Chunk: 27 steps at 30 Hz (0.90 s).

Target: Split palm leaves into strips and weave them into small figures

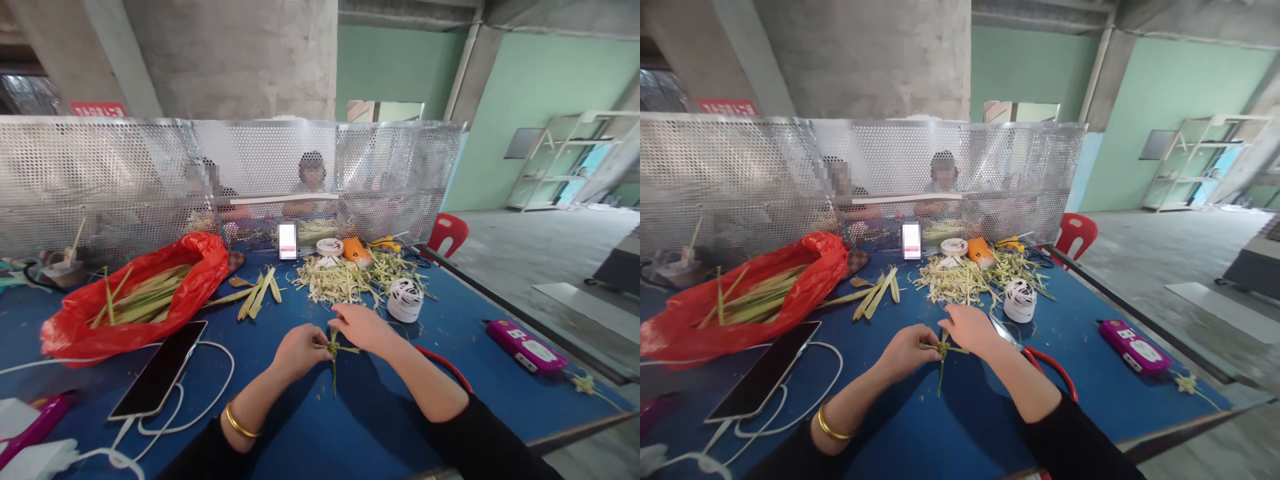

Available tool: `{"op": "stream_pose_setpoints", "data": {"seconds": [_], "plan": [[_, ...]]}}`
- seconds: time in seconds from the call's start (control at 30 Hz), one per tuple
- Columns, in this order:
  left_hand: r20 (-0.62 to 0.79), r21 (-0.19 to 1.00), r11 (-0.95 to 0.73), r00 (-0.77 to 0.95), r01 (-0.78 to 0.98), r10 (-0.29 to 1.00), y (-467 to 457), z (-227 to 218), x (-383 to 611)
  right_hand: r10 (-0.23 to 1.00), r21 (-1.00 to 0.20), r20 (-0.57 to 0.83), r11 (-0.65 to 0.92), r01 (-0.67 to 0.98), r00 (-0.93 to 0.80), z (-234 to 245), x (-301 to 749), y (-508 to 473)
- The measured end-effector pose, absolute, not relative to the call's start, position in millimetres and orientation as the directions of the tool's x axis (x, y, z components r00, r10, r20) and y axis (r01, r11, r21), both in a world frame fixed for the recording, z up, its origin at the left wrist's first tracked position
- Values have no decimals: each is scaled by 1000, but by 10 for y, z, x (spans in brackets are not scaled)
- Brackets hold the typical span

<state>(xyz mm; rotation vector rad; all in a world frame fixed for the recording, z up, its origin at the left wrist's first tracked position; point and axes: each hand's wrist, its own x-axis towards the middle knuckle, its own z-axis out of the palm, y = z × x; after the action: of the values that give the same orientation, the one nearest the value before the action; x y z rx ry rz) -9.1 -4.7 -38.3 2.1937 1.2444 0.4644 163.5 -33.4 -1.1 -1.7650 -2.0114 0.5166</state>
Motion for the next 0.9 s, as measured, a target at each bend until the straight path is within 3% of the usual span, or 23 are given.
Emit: {"op": "stream_pose_setpoints", "data": {"seconds": [0.2, 0.3, 0.53, 0.67, 0.77, 0.9], "plan": [[-29, 823, -259, 492, 506, 870, -29, -375, -117, 994, -789, -51, 17, 614, -92, -286, 1686, -251], [-36, 854, -218, 471, 473, 882, -30, -374, -109, 995, -859, -80, -36, 511, -65, -321, 1677, -290], [-49, 902, -142, 423, 408, 905, -27, -357, -110, 984, -942, -147, -109, 319, -97, -324, 1592, -297], [-204, 973, 159, 290, 169, 935, -25, -310, -103, 988, -976, -124, -103, 194, -97, -301, 1572, -304], [-365, 922, 387, 348, 8, 863, -81, -277, -82, 994, -991, -88, -80, 106, -72, -261, 1572, -321], [-392, 897, 442, 427, -20, 815, -159, -274, -54, 996, -998, -55, -53, 30, -66, -244, 1561, -345]]}}
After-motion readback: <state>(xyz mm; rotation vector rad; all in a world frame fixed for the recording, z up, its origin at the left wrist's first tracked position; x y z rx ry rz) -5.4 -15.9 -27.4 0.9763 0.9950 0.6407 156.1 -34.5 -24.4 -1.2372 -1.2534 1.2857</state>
